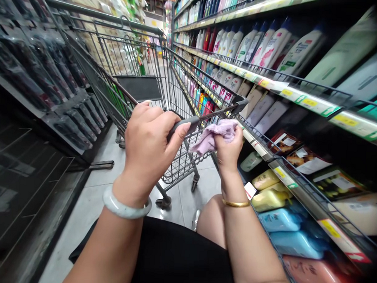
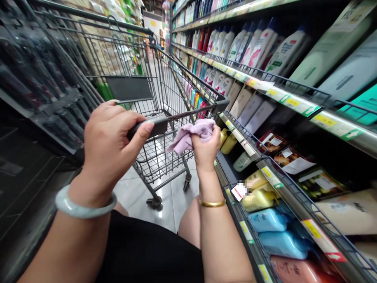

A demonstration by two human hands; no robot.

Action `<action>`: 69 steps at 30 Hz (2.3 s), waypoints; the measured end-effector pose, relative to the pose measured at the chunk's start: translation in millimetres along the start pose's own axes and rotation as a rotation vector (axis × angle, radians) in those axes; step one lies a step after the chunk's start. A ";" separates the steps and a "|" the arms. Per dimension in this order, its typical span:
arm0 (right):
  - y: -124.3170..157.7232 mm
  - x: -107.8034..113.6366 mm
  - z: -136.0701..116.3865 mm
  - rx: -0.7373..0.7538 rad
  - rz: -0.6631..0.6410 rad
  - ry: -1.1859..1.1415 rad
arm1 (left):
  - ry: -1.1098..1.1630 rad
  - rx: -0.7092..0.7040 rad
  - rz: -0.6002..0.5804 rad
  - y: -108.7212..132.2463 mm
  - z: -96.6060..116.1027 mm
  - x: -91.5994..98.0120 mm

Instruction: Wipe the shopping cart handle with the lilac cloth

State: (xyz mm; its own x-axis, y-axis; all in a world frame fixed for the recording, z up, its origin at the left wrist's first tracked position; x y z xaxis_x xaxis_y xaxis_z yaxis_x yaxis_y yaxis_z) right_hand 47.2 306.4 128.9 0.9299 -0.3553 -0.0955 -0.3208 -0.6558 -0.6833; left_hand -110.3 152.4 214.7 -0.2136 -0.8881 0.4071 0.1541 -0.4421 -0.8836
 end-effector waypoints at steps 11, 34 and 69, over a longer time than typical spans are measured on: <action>19.8 -17.3 -13.1 0.222 -0.127 -0.053 | -0.039 -0.045 -0.011 -0.2 -5.2 3.0; 41.2 -8.8 -61.1 0.442 -0.317 0.044 | -0.031 -0.047 0.140 2.1 -14.9 -12.5; 16.9 -12.3 13.5 0.255 -0.091 0.007 | 0.076 0.018 0.005 2.5 -5.1 -8.5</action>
State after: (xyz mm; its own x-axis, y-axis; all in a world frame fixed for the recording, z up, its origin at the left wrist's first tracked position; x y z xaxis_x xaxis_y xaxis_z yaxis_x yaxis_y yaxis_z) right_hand 32.8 308.6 108.8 0.9513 -0.3077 -0.0209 -0.1793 -0.4967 -0.8492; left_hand -113.0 159.5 207.9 -0.2855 -0.8785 0.3830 0.1725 -0.4402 -0.8812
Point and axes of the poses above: each hand's wrist, its own y-axis away from the middle knuckle, its own x-axis out of the back of the hand, z = x × y, the point moved 2 cm from there along -y, towards the middle knuckle, and after that the axes turned 9 degrees about z, right-handed, at the moved point
